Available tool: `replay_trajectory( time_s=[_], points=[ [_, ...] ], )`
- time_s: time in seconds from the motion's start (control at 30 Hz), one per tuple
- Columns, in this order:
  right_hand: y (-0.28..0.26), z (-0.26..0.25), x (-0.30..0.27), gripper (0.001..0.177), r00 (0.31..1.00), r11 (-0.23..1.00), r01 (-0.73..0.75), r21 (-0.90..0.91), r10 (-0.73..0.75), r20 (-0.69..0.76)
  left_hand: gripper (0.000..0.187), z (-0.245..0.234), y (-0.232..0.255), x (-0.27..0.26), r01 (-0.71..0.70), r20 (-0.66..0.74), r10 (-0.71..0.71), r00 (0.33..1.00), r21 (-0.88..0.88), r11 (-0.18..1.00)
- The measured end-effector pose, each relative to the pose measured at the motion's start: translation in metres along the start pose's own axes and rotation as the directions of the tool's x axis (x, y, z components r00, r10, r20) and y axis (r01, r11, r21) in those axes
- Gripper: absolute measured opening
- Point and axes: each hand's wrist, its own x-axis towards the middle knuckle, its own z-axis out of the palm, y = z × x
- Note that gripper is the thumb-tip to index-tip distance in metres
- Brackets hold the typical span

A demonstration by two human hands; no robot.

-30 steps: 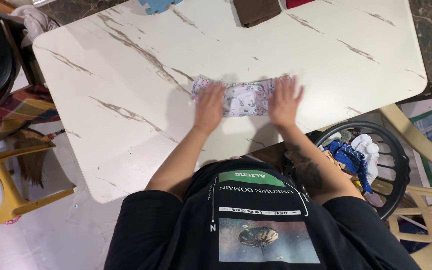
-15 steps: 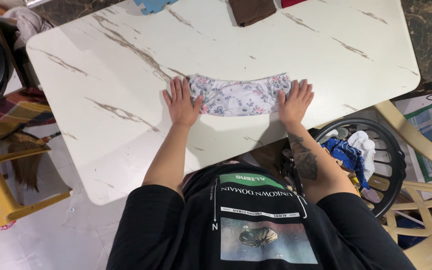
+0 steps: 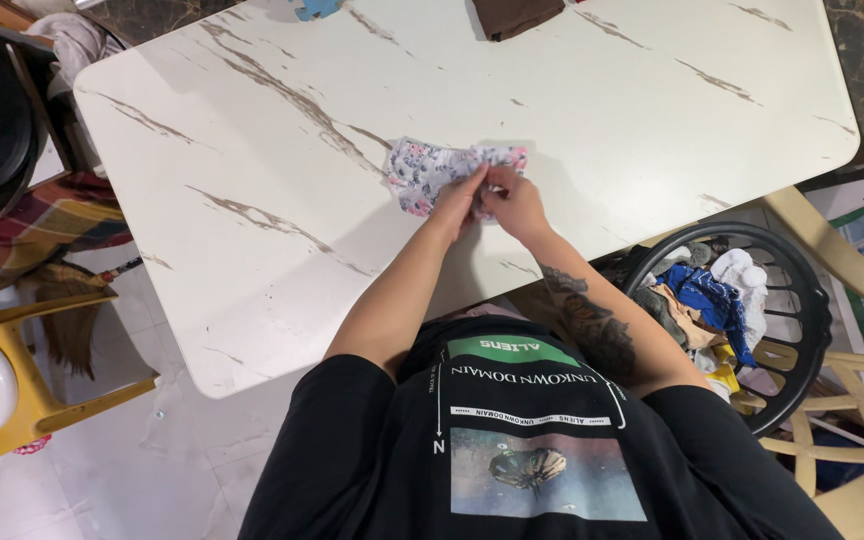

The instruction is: The person takes various pieces of underwear from a laundry basket and folds them one by one on a white table. The items include red, brown, floral, peach, light green, and striped underwear. Each piece is smoothed out and folded into a compact rectangle before being placed on the table.

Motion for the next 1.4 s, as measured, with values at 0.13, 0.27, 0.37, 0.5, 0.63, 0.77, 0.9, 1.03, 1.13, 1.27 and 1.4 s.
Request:
replay_trajectory(
  time_s=[0.13, 0.27, 0.37, 0.5, 0.63, 0.77, 0.9, 1.03, 1.13, 1.27, 1.4],
  points=[
    [-0.001, -0.004, -0.003, 0.026, 0.995, 0.989, 0.022, -0.147, -0.036, -0.091, 0.044, -0.007, -0.007, 0.01, -0.114, -0.159, 0.163, 0.974, 0.281, 0.953],
    [0.012, -0.002, 0.009, 0.038, 0.838, 0.668, 0.479, -0.57, -0.542, 0.069, 0.045, -0.008, -0.001, 0.002, -0.097, -0.165, 0.194, 0.967, 0.465, 0.88],
    [0.017, 0.016, 0.018, 0.054, 0.824, 0.511, 0.538, -0.67, -0.484, 0.293, 0.045, -0.008, 0.015, -0.009, 0.013, -0.224, 0.113, 0.968, 0.494, 0.869],
    [0.008, 0.028, 0.014, 0.06, 0.883, 0.434, 0.452, -0.779, -0.342, 0.322, 0.026, -0.023, 0.027, -0.028, -0.029, -0.314, 0.512, 0.799, 0.831, 0.556],
    [-0.017, 0.025, 0.007, 0.063, 0.914, 0.417, 0.405, -0.814, -0.213, 0.346, 0.036, -0.061, 0.029, -0.036, 0.037, -0.269, 0.918, 0.293, 0.962, 0.27],
    [-0.037, 0.023, 0.008, 0.084, 0.927, 0.43, 0.366, -0.825, -0.097, 0.361, 0.03, -0.088, 0.034, -0.031, 0.122, -0.251, 0.925, 0.285, 0.967, 0.225],
    [-0.027, 0.019, 0.004, 0.084, 0.91, 0.475, 0.414, -0.776, -0.214, 0.354, 0.022, -0.088, 0.049, -0.03, -0.114, -0.391, 0.631, 0.67, 0.786, 0.608],
    [0.008, 0.01, -0.011, 0.063, 0.911, 0.724, 0.263, -0.638, -0.403, -0.082, 0.034, -0.041, 0.055, -0.041, -0.516, -0.285, 0.748, 0.6, 0.577, 0.633],
    [0.035, -0.001, -0.014, 0.043, 0.895, 0.969, 0.005, -0.248, -0.115, -0.43, 0.042, 0.016, 0.037, -0.045, -0.56, -0.059, 0.74, 0.67, 0.615, 0.555],
    [0.056, -0.019, -0.013, 0.033, 0.89, 0.959, -0.254, 0.126, 0.283, -0.358, 0.045, 0.061, 0.003, -0.026, -0.606, 0.171, 0.743, 0.647, 0.707, 0.364],
    [0.055, -0.03, -0.006, 0.034, 0.911, 0.912, -0.321, 0.256, 0.371, -0.179, 0.035, 0.062, -0.032, 0.001, -0.533, 0.128, 0.683, 0.719, 0.733, 0.423]
  ],
)
